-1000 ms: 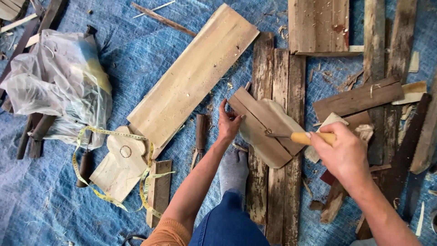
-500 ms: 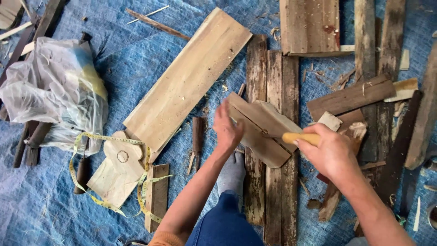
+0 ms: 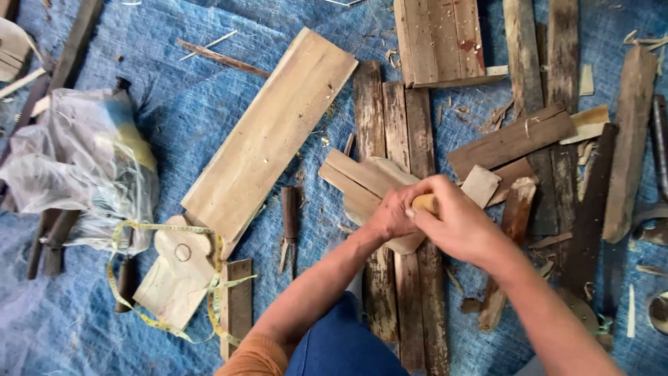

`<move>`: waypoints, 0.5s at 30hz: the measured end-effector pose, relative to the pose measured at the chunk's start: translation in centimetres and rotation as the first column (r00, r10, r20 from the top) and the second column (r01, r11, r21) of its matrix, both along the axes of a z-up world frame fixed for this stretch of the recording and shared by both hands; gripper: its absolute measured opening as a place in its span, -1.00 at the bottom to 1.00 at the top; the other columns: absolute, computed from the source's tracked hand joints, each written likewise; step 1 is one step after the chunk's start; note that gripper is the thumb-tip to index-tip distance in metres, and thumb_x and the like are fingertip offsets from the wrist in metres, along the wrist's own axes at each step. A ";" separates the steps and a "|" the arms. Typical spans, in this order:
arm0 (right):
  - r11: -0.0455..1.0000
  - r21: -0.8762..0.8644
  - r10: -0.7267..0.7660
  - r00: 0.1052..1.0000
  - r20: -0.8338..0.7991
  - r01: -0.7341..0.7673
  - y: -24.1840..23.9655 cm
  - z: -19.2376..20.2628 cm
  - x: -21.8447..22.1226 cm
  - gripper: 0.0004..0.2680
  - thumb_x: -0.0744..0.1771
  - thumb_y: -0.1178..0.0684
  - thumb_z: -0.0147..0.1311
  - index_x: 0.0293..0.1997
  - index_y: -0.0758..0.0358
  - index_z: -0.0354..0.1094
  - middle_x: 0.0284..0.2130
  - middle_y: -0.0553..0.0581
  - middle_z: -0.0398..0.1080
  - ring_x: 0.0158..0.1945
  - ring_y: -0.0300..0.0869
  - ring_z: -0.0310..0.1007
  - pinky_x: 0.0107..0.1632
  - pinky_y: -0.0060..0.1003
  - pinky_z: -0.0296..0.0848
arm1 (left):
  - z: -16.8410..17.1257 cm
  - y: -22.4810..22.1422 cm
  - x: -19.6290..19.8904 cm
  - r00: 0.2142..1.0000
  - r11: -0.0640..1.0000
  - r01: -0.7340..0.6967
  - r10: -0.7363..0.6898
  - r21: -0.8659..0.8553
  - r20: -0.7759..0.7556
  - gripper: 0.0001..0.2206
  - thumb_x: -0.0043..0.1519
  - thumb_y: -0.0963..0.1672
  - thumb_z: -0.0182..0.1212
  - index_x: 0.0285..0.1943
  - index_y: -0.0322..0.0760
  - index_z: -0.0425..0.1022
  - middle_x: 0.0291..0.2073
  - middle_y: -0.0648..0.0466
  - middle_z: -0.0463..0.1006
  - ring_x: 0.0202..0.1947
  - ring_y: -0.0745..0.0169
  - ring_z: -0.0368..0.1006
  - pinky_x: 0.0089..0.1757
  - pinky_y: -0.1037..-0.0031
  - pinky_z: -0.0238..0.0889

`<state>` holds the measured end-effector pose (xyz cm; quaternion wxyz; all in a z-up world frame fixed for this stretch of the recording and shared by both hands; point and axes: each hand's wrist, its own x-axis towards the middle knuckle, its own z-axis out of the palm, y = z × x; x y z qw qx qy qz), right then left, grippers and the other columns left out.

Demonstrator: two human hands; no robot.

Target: Carving a wooden instrument part using a chisel and a wooden mallet on a workshop floor.

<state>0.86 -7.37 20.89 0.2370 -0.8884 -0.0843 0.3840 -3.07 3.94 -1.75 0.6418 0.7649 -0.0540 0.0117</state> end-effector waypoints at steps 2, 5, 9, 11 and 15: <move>0.749 0.523 -0.288 0.911 -0.294 0.406 -2.1 0.5 -0.7 -0.42 0.27 0.29 0.00 0.51 0.03 0.04 0.14 0.37 0.30 0.10 0.05 0.49 0.08 -0.01 0.53 | 0.5 -0.4 -0.1 0.998 0.998 -0.042 0.040 0.049 0.041 -0.59 -0.09 0.11 0.49 -0.07 0.18 0.54 -0.36 0.32 0.59 -0.26 0.27 0.59 -0.17 0.44 0.46; 0.594 0.526 -0.667 0.738 -0.101 0.609 -8.2 -4.0 -1.5 -0.62 0.40 0.11 -0.06 0.38 0.47 0.08 0.03 0.44 0.32 -0.06 0.06 0.44 -0.04 -0.13 0.52 | 8.0 0.6 -1.1 0.968 0.995 0.098 -0.095 -0.003 0.233 -0.80 0.12 -0.18 0.37 -0.16 -0.10 0.44 -0.33 0.20 0.57 -0.37 0.33 0.54 -0.29 0.53 0.46; 0.833 0.054 -0.537 0.781 0.320 0.551 -14.5 -13.0 -4.4 -0.60 0.36 0.10 0.23 0.26 0.50 0.14 -0.09 0.43 0.40 -0.20 0.14 0.49 -0.18 0.03 0.55 | 5.5 -1.7 -2.6 0.934 0.923 0.061 -0.187 0.380 0.305 -0.81 0.15 -0.10 0.32 -0.20 -0.04 0.34 -0.53 0.29 0.50 -0.61 0.41 0.43 -0.47 0.56 0.34; 0.850 -0.191 -0.378 0.821 0.427 0.491 -15.9 -16.2 -6.7 -0.43 0.27 -0.07 0.32 0.36 0.37 0.10 0.09 0.51 0.29 0.03 0.32 0.35 0.05 0.11 0.37 | 5.8 -1.7 -3.0 0.943 0.911 0.102 -0.217 0.400 0.252 -0.73 0.00 -0.14 0.38 -0.19 -0.06 0.38 -0.48 0.24 0.56 -0.52 0.28 0.50 -0.40 0.45 0.36; 0.816 -0.165 -0.428 0.771 0.471 0.554 -17.1 -19.6 -7.3 -0.41 0.28 -0.13 0.33 0.30 0.47 0.08 0.01 0.49 0.27 -0.11 0.33 0.43 -0.06 0.14 0.40 | 5.7 -1.8 -3.0 0.945 0.912 0.076 -0.195 0.402 0.264 -0.73 -0.02 -0.17 0.35 -0.23 -0.06 0.34 -0.50 0.23 0.52 -0.51 0.27 0.48 -0.41 0.44 0.33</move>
